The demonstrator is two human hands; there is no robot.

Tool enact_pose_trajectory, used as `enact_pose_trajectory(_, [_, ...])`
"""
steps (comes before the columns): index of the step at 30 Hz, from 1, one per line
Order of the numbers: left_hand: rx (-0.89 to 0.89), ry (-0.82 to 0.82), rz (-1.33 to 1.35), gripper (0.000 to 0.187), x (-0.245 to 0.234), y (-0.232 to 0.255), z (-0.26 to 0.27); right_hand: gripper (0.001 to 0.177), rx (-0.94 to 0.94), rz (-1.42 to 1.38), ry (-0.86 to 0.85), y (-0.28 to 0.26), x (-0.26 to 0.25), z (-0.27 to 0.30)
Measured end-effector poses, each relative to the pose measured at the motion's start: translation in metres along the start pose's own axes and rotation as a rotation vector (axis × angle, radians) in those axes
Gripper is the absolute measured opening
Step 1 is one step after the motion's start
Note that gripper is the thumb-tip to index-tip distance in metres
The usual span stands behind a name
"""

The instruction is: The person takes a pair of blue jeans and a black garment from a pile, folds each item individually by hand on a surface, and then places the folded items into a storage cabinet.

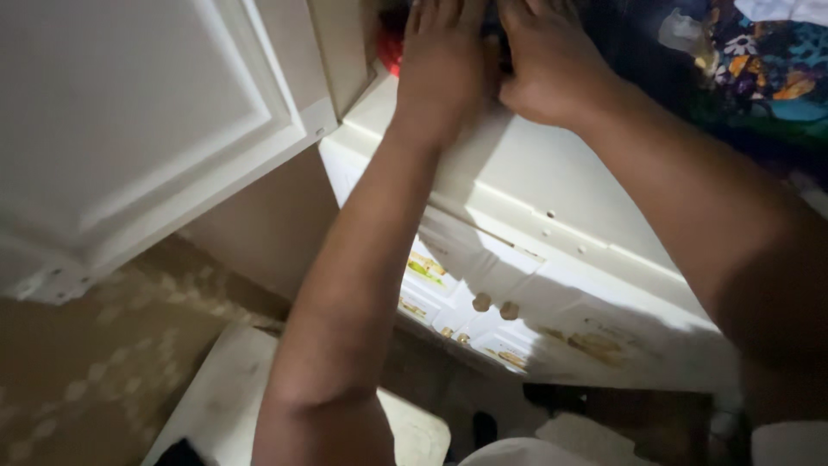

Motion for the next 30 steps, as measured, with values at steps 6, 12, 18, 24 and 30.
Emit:
enact_pose_trajectory(6, [-0.161, 0.010, 0.316, 0.065, -0.059, 0.070, 0.065, 0.087, -0.072, -0.068, -0.005, -0.045, -0.055, 0.046])
enact_pose_trajectory(12, [-0.337, -0.064, 0.543, 0.065, -0.113, 0.140, 0.142, 0.096, -0.045, -0.371, -0.038, -0.091, -0.096, 0.132])
enact_pose_trajectory(18, [-0.576, -0.132, 0.772, 0.068, -0.138, 0.191, 0.216, 0.092, -0.073, -0.836, -0.072, -0.116, -0.101, 0.233])
enact_pose_trajectory(24, [-0.899, -0.130, 1.028, 0.060, -0.125, 0.225, 0.297, 0.091, -0.054, -0.853, -0.319, -0.102, -0.110, 0.313])
enact_pose_trajectory(30, [-1.089, 0.047, 1.239, 0.053, -0.064, 0.254, 0.383, 0.092, 0.160, -1.302, -0.399, -0.108, -0.082, 0.406])
Point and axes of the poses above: each hand's wrist, its own z-axis away from the middle knuckle, its own x-axis out of the palm, y = z × x, the point moved 3 cm from there along -z, towards the middle knuckle, and after that the axes turned 11 degrees about z, right-handed, at the moved point
